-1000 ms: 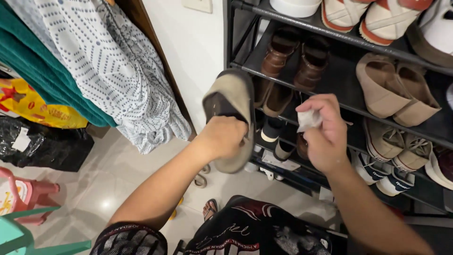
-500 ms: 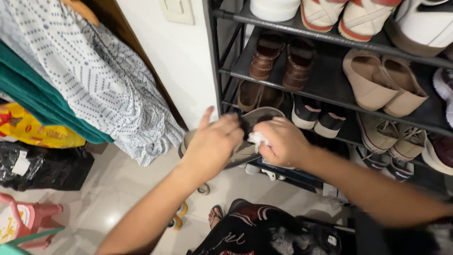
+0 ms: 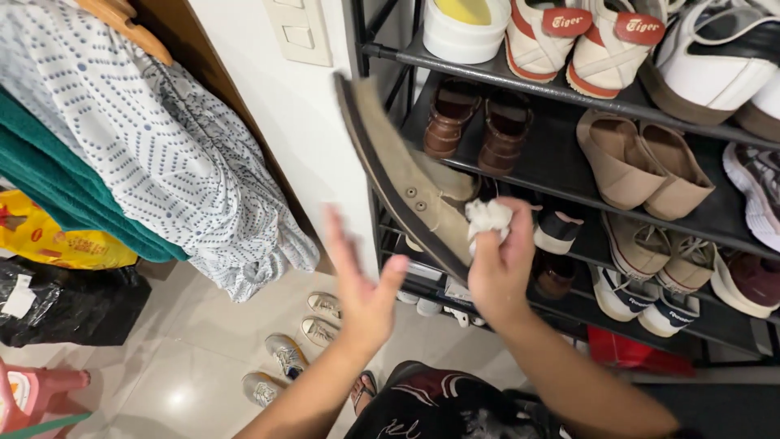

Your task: Cleaning a shoe with a sponge and a cloth before placing it back on a shoe rack.

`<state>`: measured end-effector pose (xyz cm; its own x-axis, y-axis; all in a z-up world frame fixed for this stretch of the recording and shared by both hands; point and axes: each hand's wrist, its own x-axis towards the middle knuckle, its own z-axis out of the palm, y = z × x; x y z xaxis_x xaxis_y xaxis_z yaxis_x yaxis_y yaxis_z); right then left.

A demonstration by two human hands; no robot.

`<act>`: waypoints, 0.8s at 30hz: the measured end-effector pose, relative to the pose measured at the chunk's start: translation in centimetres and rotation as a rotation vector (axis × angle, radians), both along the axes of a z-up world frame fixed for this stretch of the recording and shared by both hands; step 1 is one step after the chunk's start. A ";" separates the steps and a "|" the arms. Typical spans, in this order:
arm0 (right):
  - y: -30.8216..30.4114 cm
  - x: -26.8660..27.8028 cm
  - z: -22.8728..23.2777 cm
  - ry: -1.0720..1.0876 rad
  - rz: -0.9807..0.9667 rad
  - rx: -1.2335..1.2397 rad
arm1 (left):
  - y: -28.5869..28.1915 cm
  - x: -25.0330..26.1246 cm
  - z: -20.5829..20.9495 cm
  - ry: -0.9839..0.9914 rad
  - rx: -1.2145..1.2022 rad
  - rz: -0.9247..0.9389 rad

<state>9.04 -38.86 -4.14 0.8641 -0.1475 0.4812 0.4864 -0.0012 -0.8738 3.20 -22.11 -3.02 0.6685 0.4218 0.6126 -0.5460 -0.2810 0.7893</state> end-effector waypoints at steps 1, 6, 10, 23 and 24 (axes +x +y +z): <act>0.4 -1.0 0.2 0.026 0.021 0.020 | -0.6 0.6 -0.5 0.062 -0.217 -0.320; 1.2 -3.0 -0.1 0.097 0.203 0.100 | -2.5 2.8 -2.2 0.309 -0.687 -0.569; -1.3 -1.8 2.2 0.371 0.566 -0.026 | -0.9 3.7 -1.9 0.534 -1.120 -0.947; -0.6 -3.2 7.7 -0.231 0.408 -0.848 | 0.8 4.9 0.5 0.487 -1.077 -1.196; -0.7 -3.0 7.2 -0.233 0.414 -0.849 | 0.7 4.9 0.8 0.483 -1.080 -1.190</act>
<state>6.07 -39.54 3.02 0.6392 0.6219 0.4524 0.7506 -0.3766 -0.5429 8.13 -21.45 -2.18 0.9306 -0.3615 0.0568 0.2925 0.8281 0.4783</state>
